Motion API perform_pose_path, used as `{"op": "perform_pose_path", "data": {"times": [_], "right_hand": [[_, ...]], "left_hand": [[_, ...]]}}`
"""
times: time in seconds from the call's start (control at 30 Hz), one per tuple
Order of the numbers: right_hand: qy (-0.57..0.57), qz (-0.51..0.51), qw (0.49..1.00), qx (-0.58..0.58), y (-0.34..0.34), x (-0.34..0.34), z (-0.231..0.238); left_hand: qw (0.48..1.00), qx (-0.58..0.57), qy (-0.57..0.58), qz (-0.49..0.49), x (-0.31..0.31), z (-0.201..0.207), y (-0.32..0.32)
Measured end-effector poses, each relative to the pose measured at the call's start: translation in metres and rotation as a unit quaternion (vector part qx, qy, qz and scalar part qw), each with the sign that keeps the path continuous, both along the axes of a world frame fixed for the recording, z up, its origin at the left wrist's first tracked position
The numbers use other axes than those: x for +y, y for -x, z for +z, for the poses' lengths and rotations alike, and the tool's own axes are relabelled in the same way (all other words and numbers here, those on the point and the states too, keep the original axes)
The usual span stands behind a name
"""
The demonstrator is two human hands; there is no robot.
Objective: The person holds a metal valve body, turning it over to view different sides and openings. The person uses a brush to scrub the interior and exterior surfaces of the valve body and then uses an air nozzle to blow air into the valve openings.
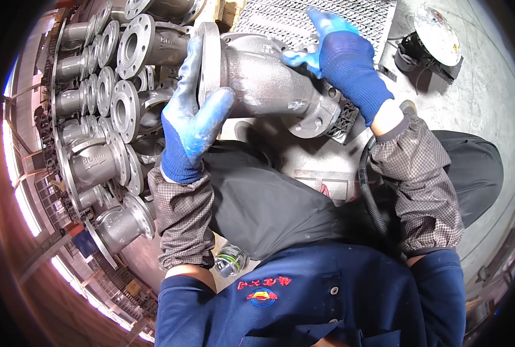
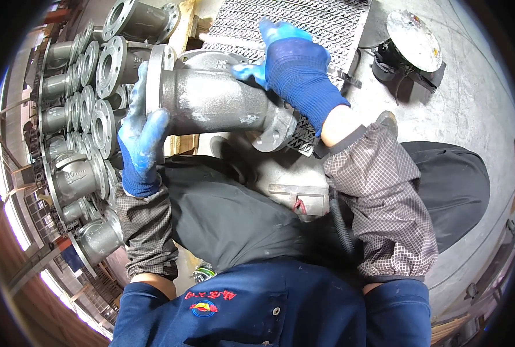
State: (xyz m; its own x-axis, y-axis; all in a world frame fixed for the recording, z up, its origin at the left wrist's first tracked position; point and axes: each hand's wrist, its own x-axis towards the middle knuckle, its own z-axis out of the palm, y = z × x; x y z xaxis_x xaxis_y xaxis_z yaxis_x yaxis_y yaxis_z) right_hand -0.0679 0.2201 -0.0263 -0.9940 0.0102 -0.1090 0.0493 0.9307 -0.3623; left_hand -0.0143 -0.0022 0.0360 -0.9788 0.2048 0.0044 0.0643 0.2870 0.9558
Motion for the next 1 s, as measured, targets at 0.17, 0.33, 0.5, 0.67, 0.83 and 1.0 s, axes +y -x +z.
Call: {"op": "perform_pose_path", "data": {"times": [0.17,0.33,0.5,0.67,0.83,1.0], "right_hand": [[0.064,0.005,0.997,0.052,0.005,0.022,-0.035],[0.03,0.039,0.999,-0.005,0.008,-0.001,-0.003],[0.088,0.044,0.995,-0.004,0.013,0.002,0.007],[-0.003,0.078,0.996,0.039,0.02,0.002,0.012],[0.491,0.119,0.861,-0.055,0.016,0.012,0.003],[0.504,0.112,0.82,-0.245,-0.003,0.015,0.022]], "left_hand": [[1.0,-0.008,-0.022,-0.001,-0.001,0.0,0.001],[1.0,-0.006,-0.021,-0.002,-0.003,0.001,0.001],[0.999,0.014,-0.033,-0.007,-0.006,-0.002,0.0],[0.999,0.013,-0.039,-0.02,-0.009,-0.002,0.0],[1.0,-0.005,-0.005,-0.015,-0.012,-0.005,0.002],[1.0,0.006,0.006,0.005,-0.018,-0.009,-0.002]]}}
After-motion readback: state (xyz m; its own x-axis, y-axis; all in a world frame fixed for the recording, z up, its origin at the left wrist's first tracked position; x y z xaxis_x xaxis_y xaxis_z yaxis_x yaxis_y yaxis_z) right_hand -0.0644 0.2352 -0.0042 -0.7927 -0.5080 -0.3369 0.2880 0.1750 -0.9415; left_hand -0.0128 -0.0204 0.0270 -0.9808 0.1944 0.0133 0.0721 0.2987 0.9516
